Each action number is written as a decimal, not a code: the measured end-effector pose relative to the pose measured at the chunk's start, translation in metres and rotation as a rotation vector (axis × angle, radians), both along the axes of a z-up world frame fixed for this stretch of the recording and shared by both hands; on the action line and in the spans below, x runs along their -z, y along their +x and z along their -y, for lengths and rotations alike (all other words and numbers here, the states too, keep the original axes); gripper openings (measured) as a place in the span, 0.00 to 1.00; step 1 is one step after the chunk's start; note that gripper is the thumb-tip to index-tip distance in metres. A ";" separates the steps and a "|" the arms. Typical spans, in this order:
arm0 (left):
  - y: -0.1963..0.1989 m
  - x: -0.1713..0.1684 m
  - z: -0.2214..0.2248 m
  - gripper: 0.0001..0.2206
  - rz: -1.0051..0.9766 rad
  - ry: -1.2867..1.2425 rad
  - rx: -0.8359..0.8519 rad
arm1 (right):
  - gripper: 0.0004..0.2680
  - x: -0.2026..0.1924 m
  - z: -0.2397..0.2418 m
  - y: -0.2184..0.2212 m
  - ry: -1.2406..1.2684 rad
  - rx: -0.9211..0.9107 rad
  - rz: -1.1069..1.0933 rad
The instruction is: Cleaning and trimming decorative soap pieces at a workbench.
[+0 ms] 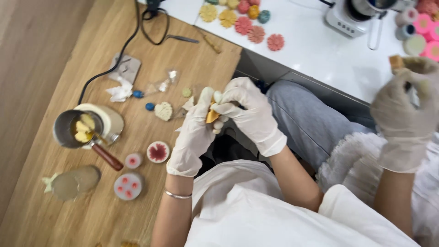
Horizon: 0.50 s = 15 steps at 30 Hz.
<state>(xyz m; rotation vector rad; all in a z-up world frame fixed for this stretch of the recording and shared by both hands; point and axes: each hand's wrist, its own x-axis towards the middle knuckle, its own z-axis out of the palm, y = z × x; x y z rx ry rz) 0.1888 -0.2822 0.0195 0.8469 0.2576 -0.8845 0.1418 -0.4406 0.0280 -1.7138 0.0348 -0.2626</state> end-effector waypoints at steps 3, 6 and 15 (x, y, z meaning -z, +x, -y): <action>-0.004 -0.010 0.002 0.16 -0.023 0.014 0.004 | 0.06 -0.011 0.001 -0.005 0.039 -0.025 -0.058; -0.010 -0.005 -0.003 0.17 -0.044 0.036 0.006 | 0.05 0.003 -0.001 -0.014 0.115 -0.041 -0.076; -0.019 0.004 0.002 0.21 -0.097 0.183 0.044 | 0.03 0.027 0.027 -0.027 0.079 0.270 -0.102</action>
